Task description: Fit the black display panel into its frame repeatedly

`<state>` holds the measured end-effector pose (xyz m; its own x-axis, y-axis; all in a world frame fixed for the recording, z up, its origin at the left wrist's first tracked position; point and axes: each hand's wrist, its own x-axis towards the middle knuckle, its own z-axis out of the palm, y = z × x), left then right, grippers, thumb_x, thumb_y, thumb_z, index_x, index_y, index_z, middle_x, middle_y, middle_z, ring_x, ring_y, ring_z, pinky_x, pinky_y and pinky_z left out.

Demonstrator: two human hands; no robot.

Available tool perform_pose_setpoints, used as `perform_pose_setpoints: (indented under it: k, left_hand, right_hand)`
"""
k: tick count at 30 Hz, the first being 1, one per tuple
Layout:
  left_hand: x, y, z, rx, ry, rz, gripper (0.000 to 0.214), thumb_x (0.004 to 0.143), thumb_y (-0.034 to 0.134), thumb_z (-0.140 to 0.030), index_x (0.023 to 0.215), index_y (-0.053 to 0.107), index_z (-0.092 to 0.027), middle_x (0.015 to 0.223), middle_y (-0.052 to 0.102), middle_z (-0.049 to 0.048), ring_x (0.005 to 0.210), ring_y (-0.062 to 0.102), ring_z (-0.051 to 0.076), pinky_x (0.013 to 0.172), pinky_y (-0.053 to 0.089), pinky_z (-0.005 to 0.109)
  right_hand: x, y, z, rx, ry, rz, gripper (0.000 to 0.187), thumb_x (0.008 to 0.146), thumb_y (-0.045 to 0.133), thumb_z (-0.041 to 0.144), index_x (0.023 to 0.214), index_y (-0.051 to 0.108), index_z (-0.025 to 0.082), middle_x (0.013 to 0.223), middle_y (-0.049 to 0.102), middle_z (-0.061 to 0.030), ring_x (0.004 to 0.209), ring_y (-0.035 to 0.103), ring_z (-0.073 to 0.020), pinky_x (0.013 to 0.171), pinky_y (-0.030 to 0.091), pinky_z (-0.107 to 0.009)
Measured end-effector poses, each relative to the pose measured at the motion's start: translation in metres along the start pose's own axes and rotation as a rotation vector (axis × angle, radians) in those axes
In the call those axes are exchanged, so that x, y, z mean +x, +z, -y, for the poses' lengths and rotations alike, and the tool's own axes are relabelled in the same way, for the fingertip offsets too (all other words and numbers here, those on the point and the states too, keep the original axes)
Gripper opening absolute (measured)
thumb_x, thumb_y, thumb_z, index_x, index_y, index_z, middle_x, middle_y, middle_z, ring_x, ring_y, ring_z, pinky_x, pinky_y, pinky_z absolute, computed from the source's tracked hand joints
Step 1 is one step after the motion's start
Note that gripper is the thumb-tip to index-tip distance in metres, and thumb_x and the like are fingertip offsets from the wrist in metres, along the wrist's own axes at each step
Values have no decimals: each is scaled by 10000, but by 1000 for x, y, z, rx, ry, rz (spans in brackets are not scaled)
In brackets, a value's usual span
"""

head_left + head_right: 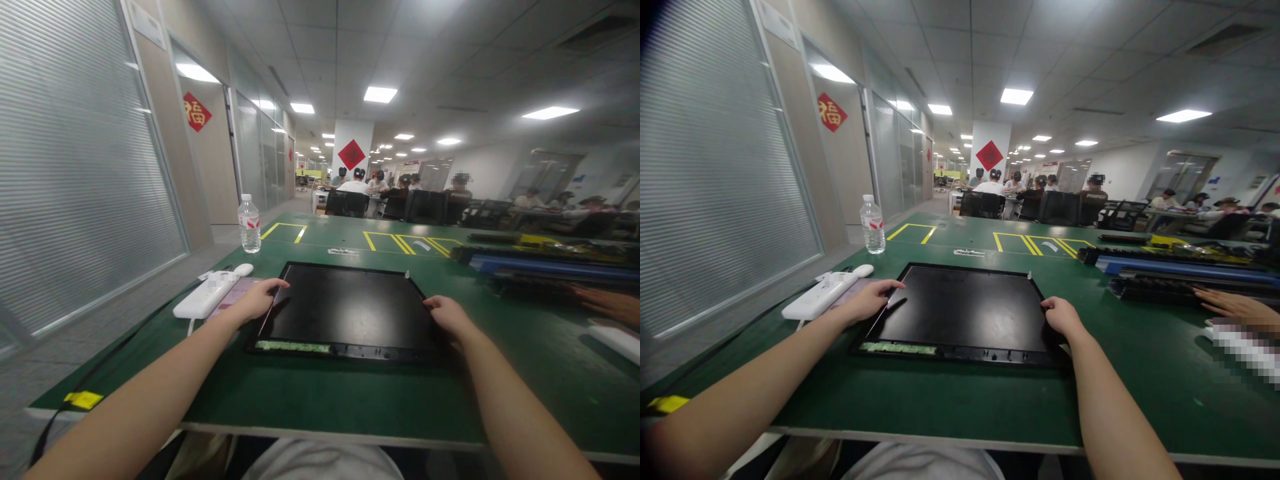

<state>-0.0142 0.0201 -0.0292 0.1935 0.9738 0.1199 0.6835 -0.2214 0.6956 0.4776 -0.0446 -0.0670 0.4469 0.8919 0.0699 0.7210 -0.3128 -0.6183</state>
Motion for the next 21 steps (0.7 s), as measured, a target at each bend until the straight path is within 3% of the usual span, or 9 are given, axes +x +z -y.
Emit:
perform_pose_setpoints:
  k: [5,7,15,21]
  left_hand:
    - [-7,-1,-21,-623,-174,-7,601,702,534,24,1240,645,-219,1278,719,70,864,758,209,706,625,313]
    - [-9,-2,-27,-756,-216,-23,586,702,518,45,1217,630,-209,1284,716,71,786,754,183,660,626,300]
    - [-2,-3,-26,-844,-307,-106,401,771,574,40,1104,645,-173,1104,768,81,688,736,153,567,593,239]
    - [-4,-5,-31,-960,-408,-77,566,815,633,22,1335,548,-183,710,721,1,453,666,168,470,582,286]
  right_hand:
    - [1,1,-3,-1,17,-6,352,680,674,86,995,792,190,951,768,-107,946,713,-255,838,527,-297]
    - [1,0,-3,3,28,-5,364,678,665,73,1002,789,184,961,768,-107,938,713,-250,836,527,-293]
    - [-1,-1,-1,5,24,-10,396,663,697,70,1030,788,186,973,768,-103,942,711,-250,847,522,-293]
    - [-2,-1,4,-39,48,6,458,694,585,-11,1076,782,146,1079,766,-118,1001,706,-240,876,505,-278]
